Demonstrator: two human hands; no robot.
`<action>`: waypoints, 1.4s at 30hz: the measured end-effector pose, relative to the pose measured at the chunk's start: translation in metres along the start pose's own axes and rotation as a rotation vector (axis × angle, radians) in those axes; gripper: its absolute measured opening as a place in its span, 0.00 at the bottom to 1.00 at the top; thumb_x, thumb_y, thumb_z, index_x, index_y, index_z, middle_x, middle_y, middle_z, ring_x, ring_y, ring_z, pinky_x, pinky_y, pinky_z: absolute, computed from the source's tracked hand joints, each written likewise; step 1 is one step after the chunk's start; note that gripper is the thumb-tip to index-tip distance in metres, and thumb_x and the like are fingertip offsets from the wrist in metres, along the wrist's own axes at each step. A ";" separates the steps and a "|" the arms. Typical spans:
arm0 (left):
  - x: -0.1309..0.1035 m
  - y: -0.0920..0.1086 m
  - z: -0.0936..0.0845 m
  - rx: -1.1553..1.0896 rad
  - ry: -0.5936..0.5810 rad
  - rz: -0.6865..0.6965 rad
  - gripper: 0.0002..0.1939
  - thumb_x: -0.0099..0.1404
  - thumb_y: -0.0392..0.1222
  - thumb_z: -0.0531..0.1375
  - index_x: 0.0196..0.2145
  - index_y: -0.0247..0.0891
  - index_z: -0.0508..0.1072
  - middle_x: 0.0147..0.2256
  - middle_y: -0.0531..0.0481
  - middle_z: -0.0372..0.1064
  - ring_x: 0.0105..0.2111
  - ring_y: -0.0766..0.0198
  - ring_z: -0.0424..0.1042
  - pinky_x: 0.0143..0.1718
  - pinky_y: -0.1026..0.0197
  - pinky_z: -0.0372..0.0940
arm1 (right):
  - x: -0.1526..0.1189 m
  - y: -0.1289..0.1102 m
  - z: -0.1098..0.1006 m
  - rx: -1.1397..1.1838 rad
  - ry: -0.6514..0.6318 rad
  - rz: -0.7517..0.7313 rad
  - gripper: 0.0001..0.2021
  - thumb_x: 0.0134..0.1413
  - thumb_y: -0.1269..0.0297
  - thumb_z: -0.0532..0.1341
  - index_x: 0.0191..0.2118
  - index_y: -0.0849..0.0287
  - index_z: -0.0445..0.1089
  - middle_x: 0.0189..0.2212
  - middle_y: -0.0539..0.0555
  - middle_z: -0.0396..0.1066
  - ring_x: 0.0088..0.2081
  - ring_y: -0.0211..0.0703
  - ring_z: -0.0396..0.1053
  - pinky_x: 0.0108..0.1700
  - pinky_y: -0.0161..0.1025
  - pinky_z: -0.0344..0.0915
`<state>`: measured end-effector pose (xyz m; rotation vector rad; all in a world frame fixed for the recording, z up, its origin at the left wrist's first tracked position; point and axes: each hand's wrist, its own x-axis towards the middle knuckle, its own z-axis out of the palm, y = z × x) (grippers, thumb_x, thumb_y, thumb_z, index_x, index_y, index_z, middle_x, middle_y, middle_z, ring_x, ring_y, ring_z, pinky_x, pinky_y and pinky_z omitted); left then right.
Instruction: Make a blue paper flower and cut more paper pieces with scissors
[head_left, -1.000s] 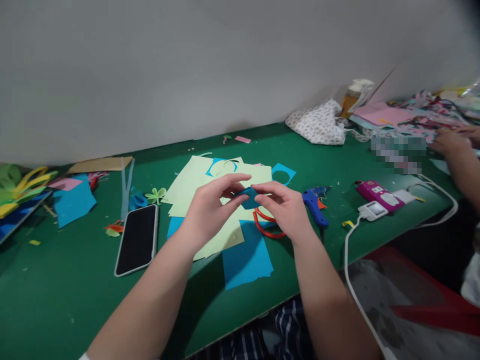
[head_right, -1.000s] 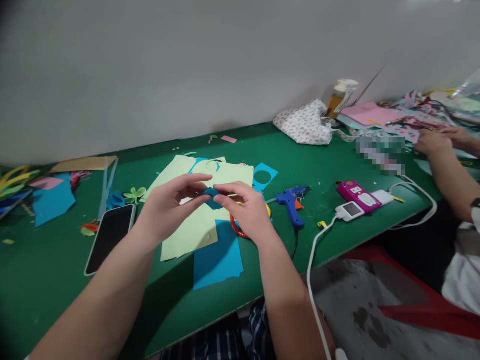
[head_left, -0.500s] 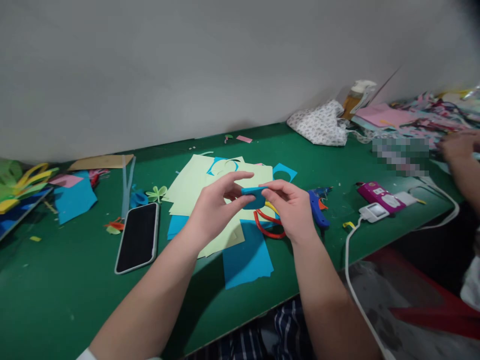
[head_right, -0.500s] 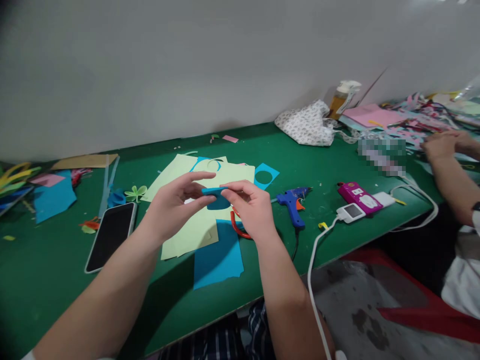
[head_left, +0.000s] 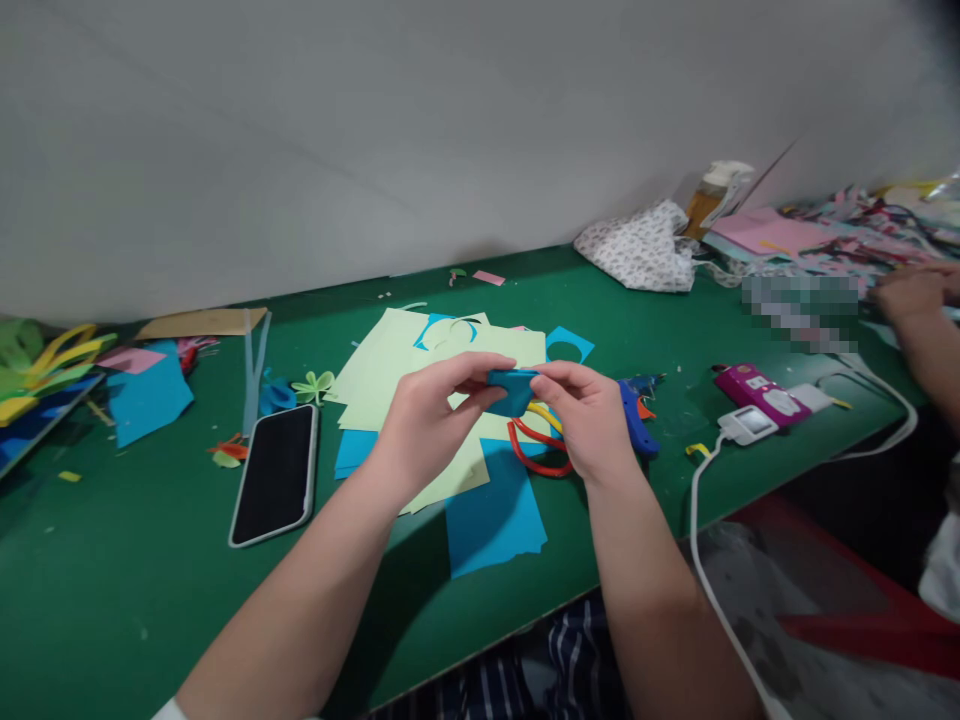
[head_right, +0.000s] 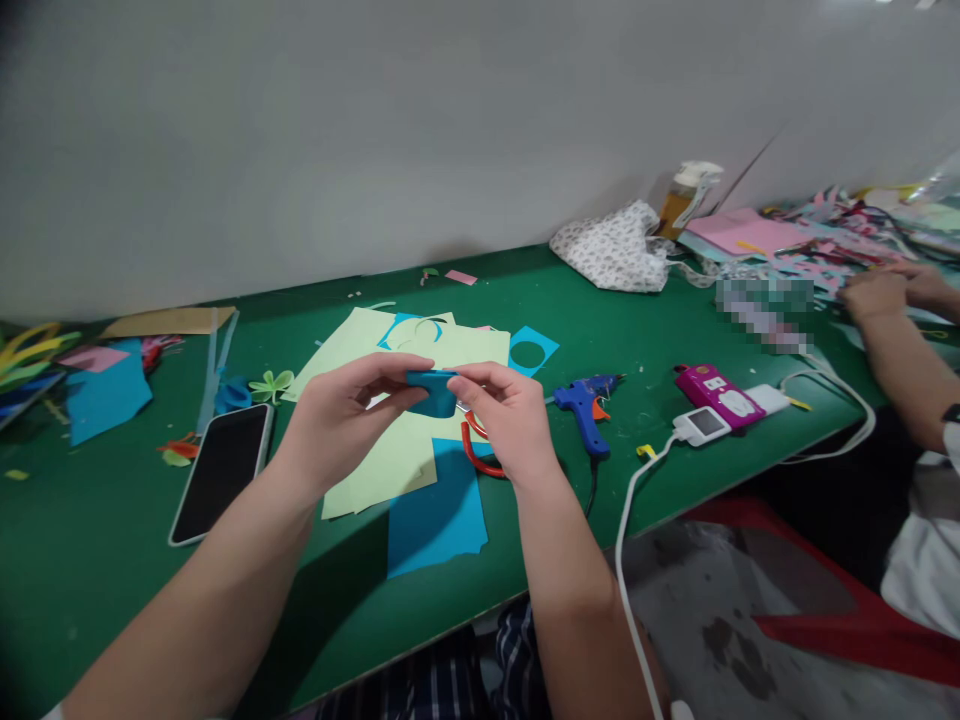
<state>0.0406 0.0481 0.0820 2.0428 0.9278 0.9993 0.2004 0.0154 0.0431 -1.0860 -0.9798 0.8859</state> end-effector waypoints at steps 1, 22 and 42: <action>0.000 0.000 0.000 0.009 0.000 0.006 0.11 0.60 0.35 0.58 0.41 0.41 0.72 0.35 0.50 0.72 0.34 0.64 0.70 0.38 0.61 0.68 | 0.000 0.000 0.000 -0.003 0.004 -0.003 0.07 0.41 0.59 0.68 0.29 0.53 0.75 0.26 0.48 0.74 0.28 0.37 0.69 0.32 0.37 0.67; 0.000 -0.007 0.005 0.435 0.148 0.432 0.13 0.61 0.31 0.57 0.44 0.40 0.71 0.34 0.49 0.73 0.36 0.64 0.70 0.39 0.61 0.65 | -0.002 -0.011 0.001 0.151 -0.146 0.211 0.09 0.45 0.61 0.66 0.35 0.55 0.74 0.29 0.49 0.75 0.31 0.38 0.74 0.35 0.37 0.72; 0.010 -0.019 0.011 -0.407 0.065 -0.171 0.08 0.56 0.39 0.62 0.35 0.36 0.73 0.33 0.50 0.71 0.33 0.63 0.70 0.34 0.61 0.68 | -0.003 -0.006 0.009 -0.055 0.012 0.177 0.09 0.41 0.61 0.66 0.32 0.56 0.74 0.25 0.48 0.73 0.28 0.37 0.69 0.30 0.36 0.70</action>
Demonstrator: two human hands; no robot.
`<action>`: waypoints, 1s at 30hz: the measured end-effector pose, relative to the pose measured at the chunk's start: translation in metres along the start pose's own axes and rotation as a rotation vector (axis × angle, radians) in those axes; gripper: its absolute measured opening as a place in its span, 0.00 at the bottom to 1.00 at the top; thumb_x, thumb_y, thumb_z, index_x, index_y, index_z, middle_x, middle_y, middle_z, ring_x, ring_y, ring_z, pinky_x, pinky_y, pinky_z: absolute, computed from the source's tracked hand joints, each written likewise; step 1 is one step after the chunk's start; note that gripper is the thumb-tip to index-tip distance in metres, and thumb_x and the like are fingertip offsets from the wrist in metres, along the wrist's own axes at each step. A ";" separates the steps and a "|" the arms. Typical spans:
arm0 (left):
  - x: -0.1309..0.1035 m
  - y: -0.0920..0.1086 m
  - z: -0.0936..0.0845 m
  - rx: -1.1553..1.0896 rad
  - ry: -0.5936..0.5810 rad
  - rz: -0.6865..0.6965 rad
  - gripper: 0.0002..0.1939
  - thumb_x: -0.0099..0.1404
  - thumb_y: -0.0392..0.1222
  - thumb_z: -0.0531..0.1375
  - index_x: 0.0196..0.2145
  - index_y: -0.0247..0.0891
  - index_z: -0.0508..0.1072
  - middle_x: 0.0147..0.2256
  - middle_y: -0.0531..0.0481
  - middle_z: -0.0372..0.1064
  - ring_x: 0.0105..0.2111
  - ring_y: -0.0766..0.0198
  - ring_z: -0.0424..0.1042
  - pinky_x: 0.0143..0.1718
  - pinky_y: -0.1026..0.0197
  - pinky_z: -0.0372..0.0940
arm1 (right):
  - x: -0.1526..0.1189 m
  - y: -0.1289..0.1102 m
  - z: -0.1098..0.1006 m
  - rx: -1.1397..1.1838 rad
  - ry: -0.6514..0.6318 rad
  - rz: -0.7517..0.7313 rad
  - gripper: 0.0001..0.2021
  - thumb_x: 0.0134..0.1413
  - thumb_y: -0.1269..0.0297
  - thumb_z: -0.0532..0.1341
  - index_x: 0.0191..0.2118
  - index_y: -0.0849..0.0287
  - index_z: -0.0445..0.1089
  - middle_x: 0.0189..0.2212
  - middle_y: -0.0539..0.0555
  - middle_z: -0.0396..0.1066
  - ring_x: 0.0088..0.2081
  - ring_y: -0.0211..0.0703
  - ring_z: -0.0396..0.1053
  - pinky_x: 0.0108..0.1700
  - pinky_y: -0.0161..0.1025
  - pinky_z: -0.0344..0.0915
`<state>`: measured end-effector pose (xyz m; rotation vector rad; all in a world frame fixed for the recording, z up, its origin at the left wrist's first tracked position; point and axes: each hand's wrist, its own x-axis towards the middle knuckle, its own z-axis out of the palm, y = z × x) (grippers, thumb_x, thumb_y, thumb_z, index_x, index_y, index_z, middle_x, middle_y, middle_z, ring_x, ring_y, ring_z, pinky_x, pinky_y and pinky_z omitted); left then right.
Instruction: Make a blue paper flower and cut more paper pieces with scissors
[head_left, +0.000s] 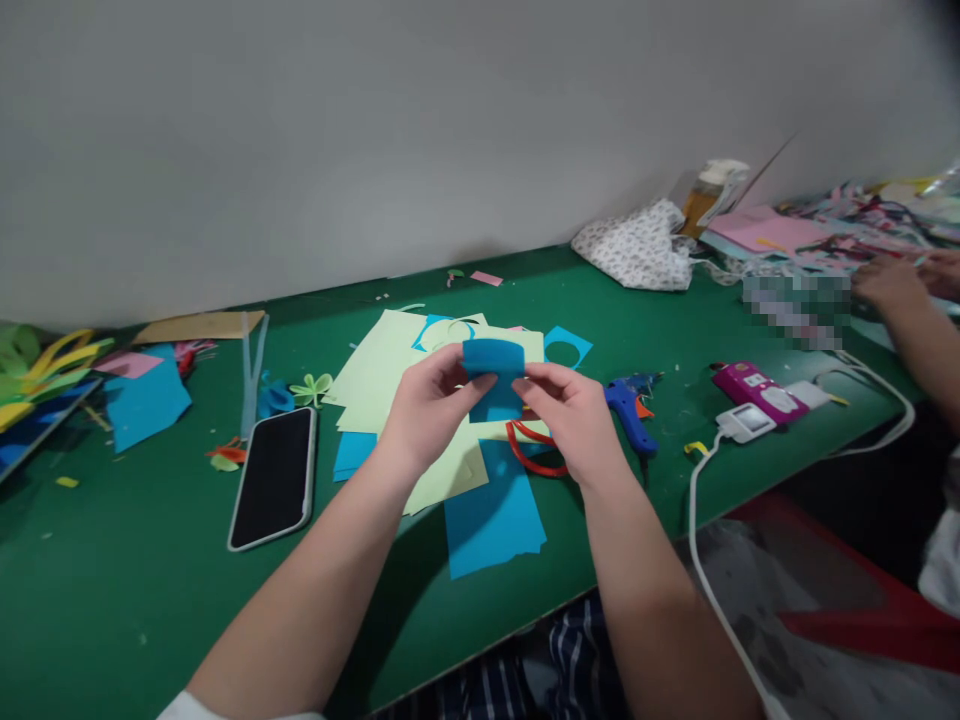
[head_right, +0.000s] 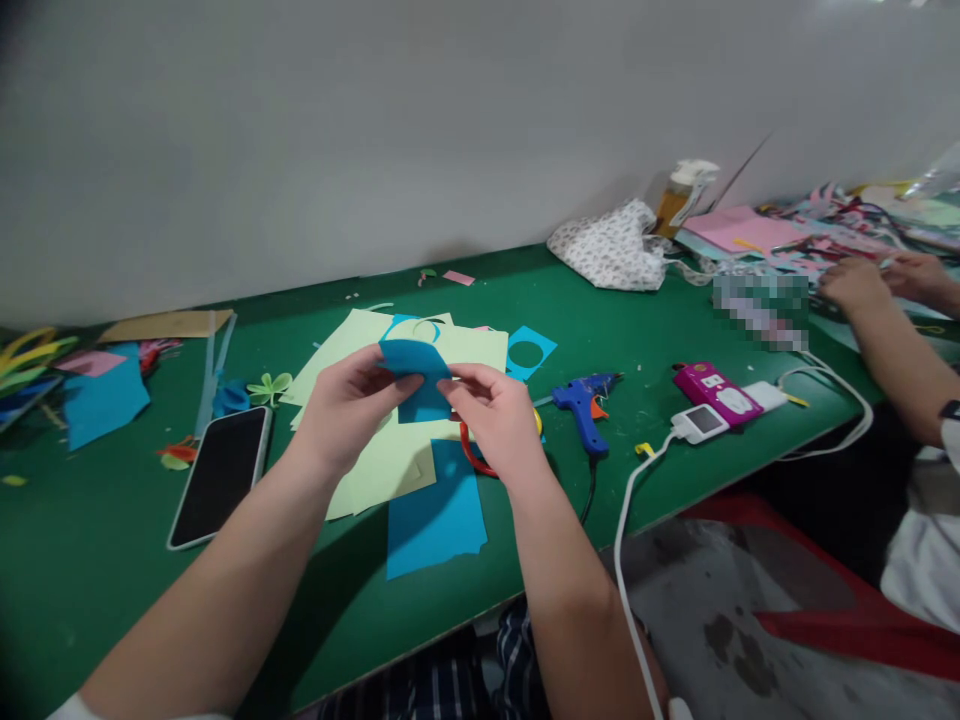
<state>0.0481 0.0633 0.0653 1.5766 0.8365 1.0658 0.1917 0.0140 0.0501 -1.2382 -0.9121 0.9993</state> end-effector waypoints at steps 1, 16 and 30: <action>0.000 -0.001 0.001 -0.018 0.035 -0.017 0.10 0.55 0.39 0.62 0.37 0.37 0.72 0.32 0.50 0.71 0.32 0.63 0.70 0.33 0.61 0.68 | 0.000 0.000 0.001 -0.016 0.010 0.012 0.09 0.41 0.61 0.66 0.31 0.57 0.74 0.24 0.48 0.72 0.27 0.36 0.68 0.30 0.36 0.70; 0.002 0.005 -0.010 0.194 -0.032 -0.089 0.16 0.53 0.44 0.64 0.40 0.39 0.72 0.23 0.55 0.63 0.22 0.70 0.61 0.22 0.67 0.61 | 0.002 0.001 -0.005 -0.310 0.012 -0.141 0.08 0.45 0.60 0.65 0.33 0.56 0.76 0.30 0.52 0.76 0.32 0.42 0.71 0.36 0.40 0.67; 0.007 -0.002 -0.014 0.326 -0.134 -0.151 0.11 0.54 0.48 0.62 0.32 0.37 0.75 0.21 0.54 0.65 0.20 0.70 0.60 0.20 0.66 0.56 | 0.004 0.006 -0.009 -0.428 -0.103 -0.214 0.07 0.50 0.62 0.62 0.34 0.53 0.76 0.32 0.50 0.77 0.35 0.42 0.71 0.38 0.39 0.65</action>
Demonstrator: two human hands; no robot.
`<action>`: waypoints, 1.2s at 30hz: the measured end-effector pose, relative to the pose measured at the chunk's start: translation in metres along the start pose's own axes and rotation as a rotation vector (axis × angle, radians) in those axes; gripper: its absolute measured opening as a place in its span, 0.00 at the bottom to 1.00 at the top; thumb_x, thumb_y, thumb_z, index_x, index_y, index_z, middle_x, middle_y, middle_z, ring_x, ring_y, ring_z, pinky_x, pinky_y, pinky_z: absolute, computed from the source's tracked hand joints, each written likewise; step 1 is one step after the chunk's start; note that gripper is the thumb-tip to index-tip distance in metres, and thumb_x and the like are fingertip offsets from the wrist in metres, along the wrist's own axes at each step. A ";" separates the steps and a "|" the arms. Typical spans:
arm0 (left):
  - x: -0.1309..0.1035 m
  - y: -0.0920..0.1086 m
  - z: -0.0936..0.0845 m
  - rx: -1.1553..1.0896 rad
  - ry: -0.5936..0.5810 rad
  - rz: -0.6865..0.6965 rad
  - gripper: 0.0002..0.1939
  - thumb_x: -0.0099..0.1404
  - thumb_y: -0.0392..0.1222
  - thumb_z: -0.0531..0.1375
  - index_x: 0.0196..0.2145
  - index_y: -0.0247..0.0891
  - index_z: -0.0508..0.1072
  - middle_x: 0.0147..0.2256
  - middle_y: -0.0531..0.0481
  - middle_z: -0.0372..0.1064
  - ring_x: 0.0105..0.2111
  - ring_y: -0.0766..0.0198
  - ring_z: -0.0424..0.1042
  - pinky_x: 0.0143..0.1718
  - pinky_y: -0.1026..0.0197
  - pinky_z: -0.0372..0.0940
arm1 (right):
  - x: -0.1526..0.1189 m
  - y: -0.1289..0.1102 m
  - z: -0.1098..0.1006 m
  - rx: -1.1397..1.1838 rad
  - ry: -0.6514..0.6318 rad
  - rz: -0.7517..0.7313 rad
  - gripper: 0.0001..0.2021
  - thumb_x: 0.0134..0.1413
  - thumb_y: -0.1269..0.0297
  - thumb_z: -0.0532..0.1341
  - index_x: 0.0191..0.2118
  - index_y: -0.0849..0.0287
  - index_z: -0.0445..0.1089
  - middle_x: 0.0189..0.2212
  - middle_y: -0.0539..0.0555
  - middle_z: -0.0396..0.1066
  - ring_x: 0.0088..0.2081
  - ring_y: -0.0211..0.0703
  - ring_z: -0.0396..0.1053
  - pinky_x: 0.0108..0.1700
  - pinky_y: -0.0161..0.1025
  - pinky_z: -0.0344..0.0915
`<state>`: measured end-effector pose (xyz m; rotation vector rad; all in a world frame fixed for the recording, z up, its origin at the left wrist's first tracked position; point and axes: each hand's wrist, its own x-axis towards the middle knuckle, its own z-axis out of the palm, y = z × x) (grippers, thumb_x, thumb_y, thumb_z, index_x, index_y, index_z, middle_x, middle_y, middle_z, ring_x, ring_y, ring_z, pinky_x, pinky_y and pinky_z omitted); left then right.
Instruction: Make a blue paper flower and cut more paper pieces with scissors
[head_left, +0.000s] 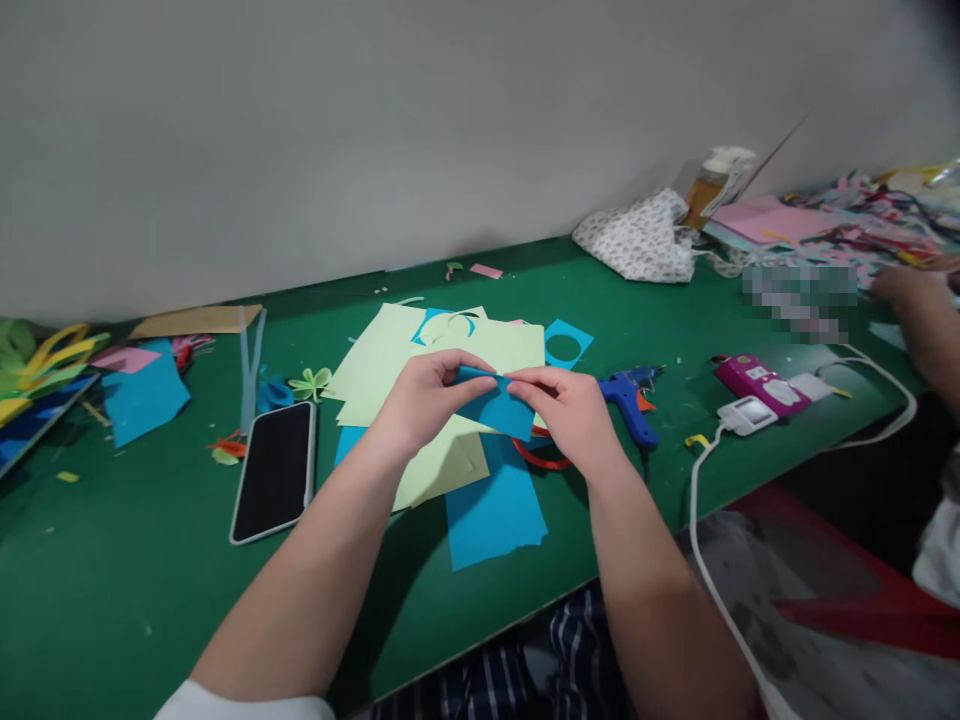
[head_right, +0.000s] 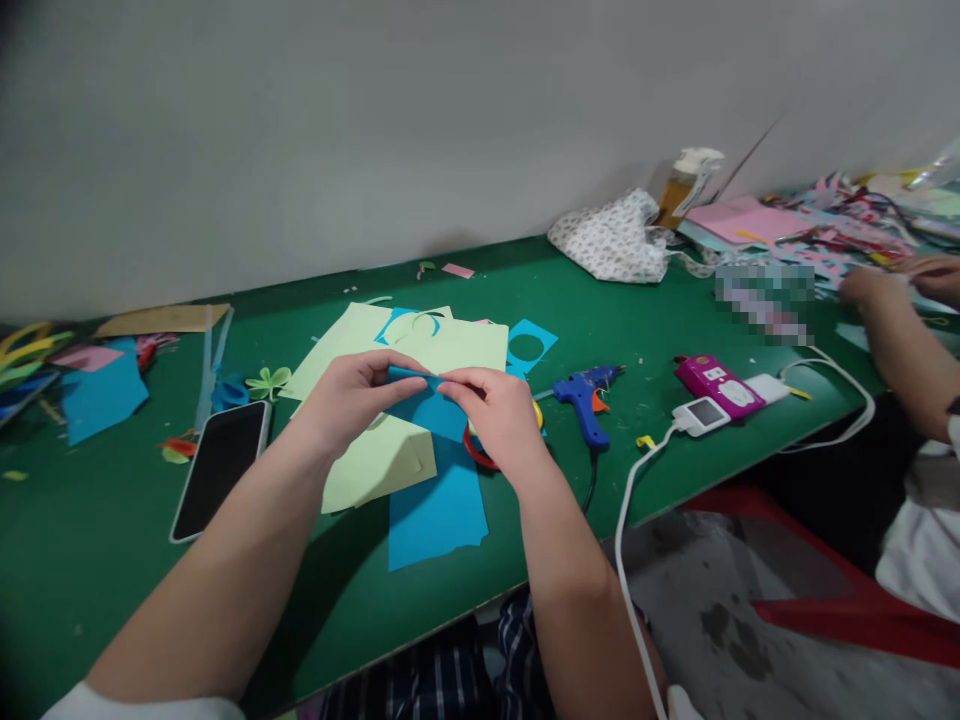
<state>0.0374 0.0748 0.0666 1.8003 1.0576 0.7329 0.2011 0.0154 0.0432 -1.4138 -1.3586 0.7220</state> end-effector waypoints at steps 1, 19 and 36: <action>0.000 -0.001 -0.001 0.000 -0.025 0.005 0.12 0.54 0.48 0.63 0.32 0.37 0.75 0.22 0.53 0.67 0.21 0.69 0.62 0.22 0.66 0.57 | 0.000 0.000 0.000 -0.015 -0.009 -0.015 0.06 0.50 0.62 0.61 0.34 0.53 0.76 0.32 0.50 0.76 0.35 0.41 0.71 0.38 0.39 0.65; 0.000 0.000 0.003 0.057 0.038 0.083 0.11 0.55 0.48 0.62 0.30 0.38 0.76 0.30 0.49 0.74 0.30 0.63 0.70 0.31 0.62 0.64 | 0.001 0.001 -0.004 -0.036 0.052 -0.033 0.08 0.52 0.61 0.59 0.29 0.56 0.73 0.23 0.48 0.71 0.25 0.36 0.64 0.28 0.34 0.58; -0.004 0.008 -0.004 -0.017 0.077 0.019 0.09 0.54 0.45 0.63 0.29 0.36 0.76 0.26 0.50 0.73 0.26 0.65 0.69 0.27 0.65 0.63 | 0.002 0.002 -0.011 -0.029 0.075 -0.030 0.06 0.50 0.59 0.61 0.30 0.54 0.74 0.29 0.50 0.74 0.31 0.40 0.68 0.33 0.37 0.62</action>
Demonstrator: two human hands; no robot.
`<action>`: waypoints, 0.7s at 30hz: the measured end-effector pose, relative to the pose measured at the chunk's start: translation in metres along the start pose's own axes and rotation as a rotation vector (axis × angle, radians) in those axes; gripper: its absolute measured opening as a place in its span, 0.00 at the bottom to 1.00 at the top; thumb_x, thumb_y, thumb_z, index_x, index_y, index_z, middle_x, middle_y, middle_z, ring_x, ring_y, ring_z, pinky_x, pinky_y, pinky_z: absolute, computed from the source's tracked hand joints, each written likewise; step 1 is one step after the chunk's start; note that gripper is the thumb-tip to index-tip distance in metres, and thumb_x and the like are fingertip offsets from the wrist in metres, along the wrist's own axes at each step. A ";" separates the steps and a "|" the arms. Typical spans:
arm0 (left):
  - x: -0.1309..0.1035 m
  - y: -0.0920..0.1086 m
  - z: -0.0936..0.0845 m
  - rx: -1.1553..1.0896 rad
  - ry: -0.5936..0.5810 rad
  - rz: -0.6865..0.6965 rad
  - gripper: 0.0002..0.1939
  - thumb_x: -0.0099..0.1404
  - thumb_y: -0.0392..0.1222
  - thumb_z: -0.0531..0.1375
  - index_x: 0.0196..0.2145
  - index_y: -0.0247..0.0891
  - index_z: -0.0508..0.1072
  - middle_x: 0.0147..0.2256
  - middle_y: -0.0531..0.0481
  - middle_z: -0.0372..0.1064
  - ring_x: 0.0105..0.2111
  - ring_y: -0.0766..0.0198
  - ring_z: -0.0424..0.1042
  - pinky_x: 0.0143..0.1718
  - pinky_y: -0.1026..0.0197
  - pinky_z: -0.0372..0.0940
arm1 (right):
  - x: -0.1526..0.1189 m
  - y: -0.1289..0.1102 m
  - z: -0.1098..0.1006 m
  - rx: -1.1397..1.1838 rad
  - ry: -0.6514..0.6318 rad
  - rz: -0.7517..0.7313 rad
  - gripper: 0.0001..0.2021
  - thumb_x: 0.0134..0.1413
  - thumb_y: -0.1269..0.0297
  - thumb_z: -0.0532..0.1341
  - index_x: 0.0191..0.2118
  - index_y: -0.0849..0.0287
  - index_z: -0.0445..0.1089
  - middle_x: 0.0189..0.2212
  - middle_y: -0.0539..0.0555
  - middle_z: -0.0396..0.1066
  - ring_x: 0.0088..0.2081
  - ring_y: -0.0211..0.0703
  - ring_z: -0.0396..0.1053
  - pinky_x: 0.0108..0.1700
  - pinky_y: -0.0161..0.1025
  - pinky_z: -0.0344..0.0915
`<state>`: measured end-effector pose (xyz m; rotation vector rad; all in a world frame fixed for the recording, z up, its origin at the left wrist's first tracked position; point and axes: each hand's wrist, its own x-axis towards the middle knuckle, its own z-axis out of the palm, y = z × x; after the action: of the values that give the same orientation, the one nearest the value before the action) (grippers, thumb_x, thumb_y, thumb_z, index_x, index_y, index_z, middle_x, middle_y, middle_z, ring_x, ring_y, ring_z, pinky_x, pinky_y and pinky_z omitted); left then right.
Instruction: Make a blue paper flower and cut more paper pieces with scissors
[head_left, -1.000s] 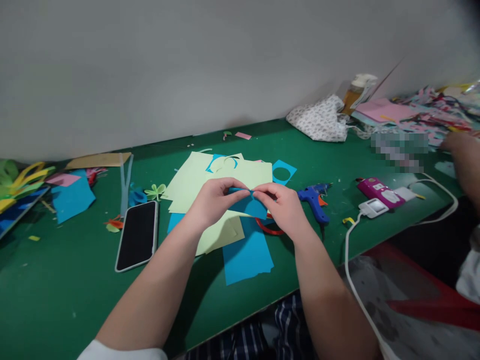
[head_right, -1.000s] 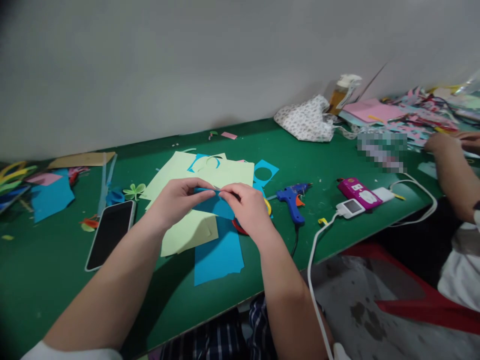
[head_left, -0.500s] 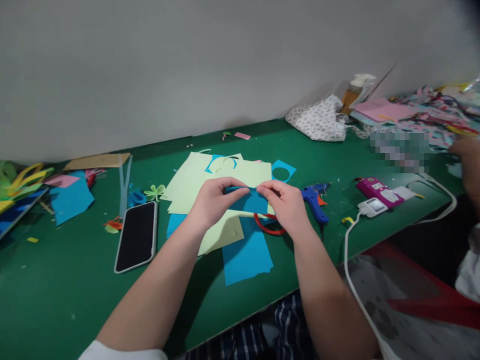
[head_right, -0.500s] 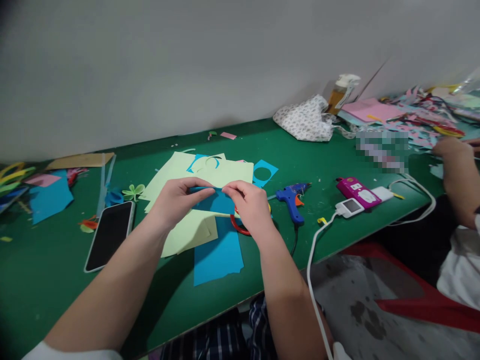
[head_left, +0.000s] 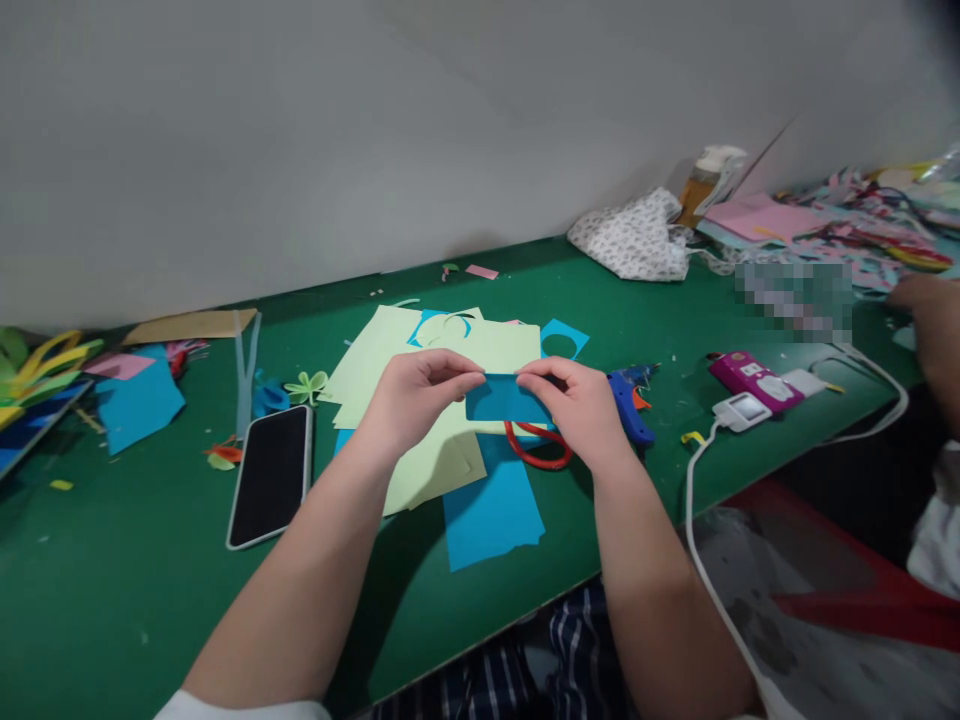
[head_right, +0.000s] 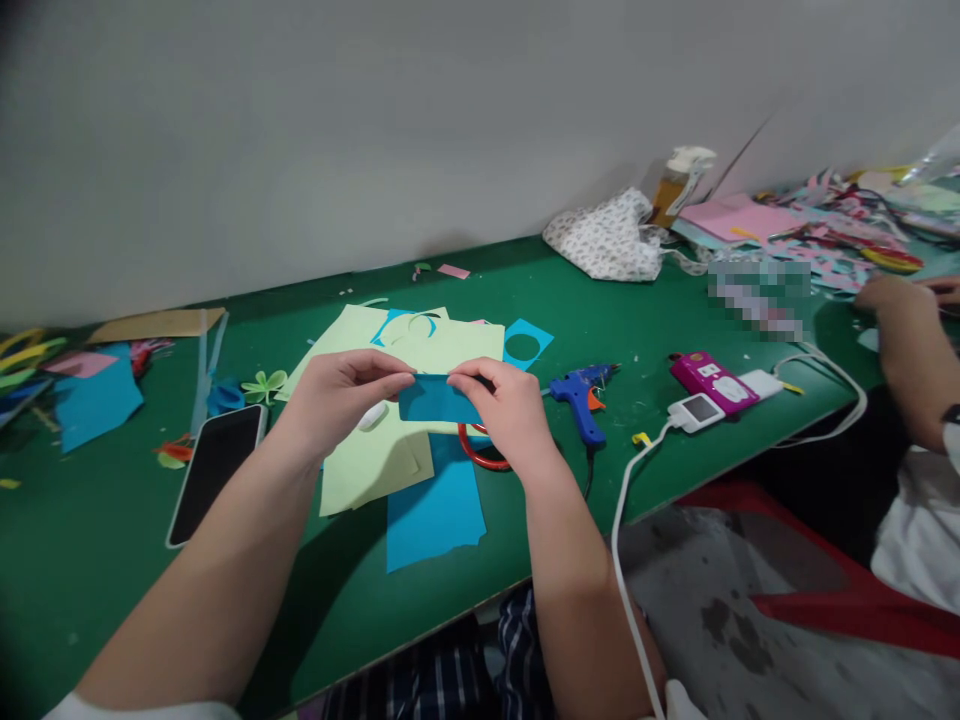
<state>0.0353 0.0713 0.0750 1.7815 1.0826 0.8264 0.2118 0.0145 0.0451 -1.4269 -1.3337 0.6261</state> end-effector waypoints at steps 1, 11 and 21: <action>0.000 -0.001 -0.001 0.009 0.000 0.007 0.09 0.54 0.45 0.62 0.29 0.36 0.75 0.26 0.49 0.73 0.27 0.65 0.69 0.28 0.64 0.64 | 0.000 0.000 0.000 0.001 0.015 0.000 0.07 0.50 0.59 0.61 0.30 0.54 0.74 0.29 0.50 0.74 0.31 0.40 0.68 0.33 0.37 0.62; 0.000 -0.006 0.007 0.246 -0.116 0.145 0.12 0.60 0.49 0.57 0.32 0.41 0.76 0.32 0.50 0.75 0.32 0.61 0.70 0.33 0.61 0.62 | -0.001 0.002 0.004 0.027 0.015 -0.006 0.05 0.50 0.61 0.62 0.28 0.55 0.73 0.25 0.48 0.72 0.28 0.37 0.65 0.31 0.34 0.60; 0.000 -0.006 0.009 0.159 -0.137 0.086 0.09 0.58 0.45 0.59 0.31 0.39 0.75 0.30 0.51 0.73 0.30 0.64 0.69 0.32 0.63 0.61 | 0.001 0.001 0.004 0.106 0.035 0.028 0.06 0.48 0.60 0.63 0.31 0.56 0.72 0.25 0.48 0.71 0.28 0.36 0.66 0.30 0.34 0.61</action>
<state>0.0405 0.0701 0.0657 1.9991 1.0113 0.6735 0.2091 0.0168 0.0429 -1.3669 -1.2371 0.6771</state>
